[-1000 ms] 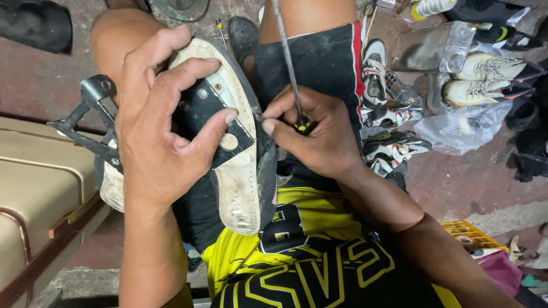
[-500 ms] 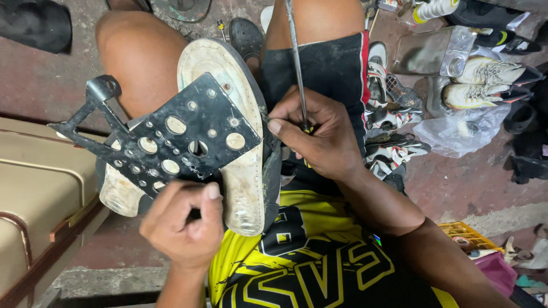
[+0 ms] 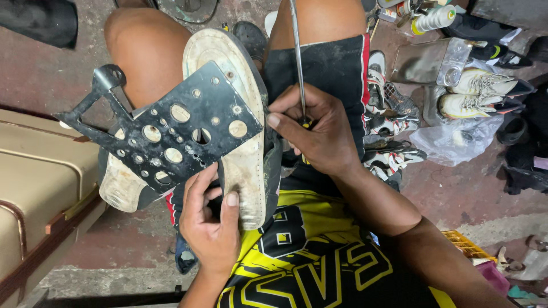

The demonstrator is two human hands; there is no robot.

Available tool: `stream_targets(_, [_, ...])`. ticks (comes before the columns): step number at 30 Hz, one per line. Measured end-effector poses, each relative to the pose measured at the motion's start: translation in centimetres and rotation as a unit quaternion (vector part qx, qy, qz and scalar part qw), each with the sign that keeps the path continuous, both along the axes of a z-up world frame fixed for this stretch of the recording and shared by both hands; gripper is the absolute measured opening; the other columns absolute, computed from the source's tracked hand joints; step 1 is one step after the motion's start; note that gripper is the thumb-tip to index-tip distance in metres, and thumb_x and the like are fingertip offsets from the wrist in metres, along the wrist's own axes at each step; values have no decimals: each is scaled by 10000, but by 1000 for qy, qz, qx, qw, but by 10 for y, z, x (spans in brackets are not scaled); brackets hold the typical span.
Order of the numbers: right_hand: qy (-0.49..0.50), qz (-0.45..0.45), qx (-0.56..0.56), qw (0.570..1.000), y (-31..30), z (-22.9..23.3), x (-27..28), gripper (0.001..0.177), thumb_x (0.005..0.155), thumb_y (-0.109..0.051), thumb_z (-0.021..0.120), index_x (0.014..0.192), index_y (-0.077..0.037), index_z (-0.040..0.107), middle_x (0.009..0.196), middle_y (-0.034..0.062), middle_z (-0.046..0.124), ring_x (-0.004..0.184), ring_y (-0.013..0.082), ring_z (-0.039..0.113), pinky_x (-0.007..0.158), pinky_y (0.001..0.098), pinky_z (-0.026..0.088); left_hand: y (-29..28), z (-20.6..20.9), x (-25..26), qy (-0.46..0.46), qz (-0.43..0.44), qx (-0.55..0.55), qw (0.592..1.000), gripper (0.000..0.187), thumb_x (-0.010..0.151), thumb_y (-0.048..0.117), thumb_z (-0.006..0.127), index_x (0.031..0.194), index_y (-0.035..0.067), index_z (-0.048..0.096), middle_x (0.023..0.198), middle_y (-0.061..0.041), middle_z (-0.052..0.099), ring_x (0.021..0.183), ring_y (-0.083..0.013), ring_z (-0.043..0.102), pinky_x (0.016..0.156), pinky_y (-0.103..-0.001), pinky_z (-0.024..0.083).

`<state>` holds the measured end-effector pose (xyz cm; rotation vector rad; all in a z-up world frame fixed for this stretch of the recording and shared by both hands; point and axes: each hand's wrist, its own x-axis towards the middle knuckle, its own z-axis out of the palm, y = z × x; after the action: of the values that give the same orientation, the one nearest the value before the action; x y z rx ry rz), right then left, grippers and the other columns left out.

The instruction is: The person uses a screwdriver to pry and separate the sole from the upper of a black and white sneaker. They repeatedly insert the tool into the seam around the shoe's edge to loosen the bond between the sole and the upper.

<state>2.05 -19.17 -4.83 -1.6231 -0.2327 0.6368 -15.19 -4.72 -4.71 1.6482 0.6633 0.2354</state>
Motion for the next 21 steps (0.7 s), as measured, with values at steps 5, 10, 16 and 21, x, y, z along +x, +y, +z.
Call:
stream_targets(5, [-8, 8, -19, 1000, 0, 1, 4, 60, 1006, -48, 713, 1023, -16, 666, 732, -34, 601, 550, -8, 496, 499, 183, 367, 1, -11, 0, 10, 14, 8, 1000, 376, 916, 64, 772, 1252, -31, 632, 1184, -123, 662, 928, -143, 690, 800, -261, 581])
stream_targets(10, [-12, 8, -47, 999, -1, 1, 1, 83, 995, -67, 730, 1052, -18, 695, 754, -41, 611, 561, -9, 496, 496, 190, 370, 22, 1, 3, 3, -43, 262, 964, 203, 913, 51, 811, 1094, 27, 722, 970, -37, 719, 801, -114, 685, 730, -262, 546])
stream_targets(16, [0, 16, -6, 1000, 2, 2, 2, 81, 999, -61, 728, 1052, -11, 693, 839, -33, 634, 596, -6, 516, 516, 190, 386, 13, 32, 34, -51, -96, 246, 963, 204, 892, 113, 828, 1073, 71, 742, 921, -42, 695, 662, -76, 655, 561, -232, 506])
stream_targets(21, [4, 20, -2, 1000, 6, 7, 2, 74, 995, -59, 735, 1041, -14, 699, 702, -55, 580, 562, -16, 475, 526, 183, 349, 1, 38, 70, -13, -130, 296, 946, 277, 868, 219, 871, 1045, 76, 712, 784, -30, 593, 594, -157, 603, 516, -311, 457])
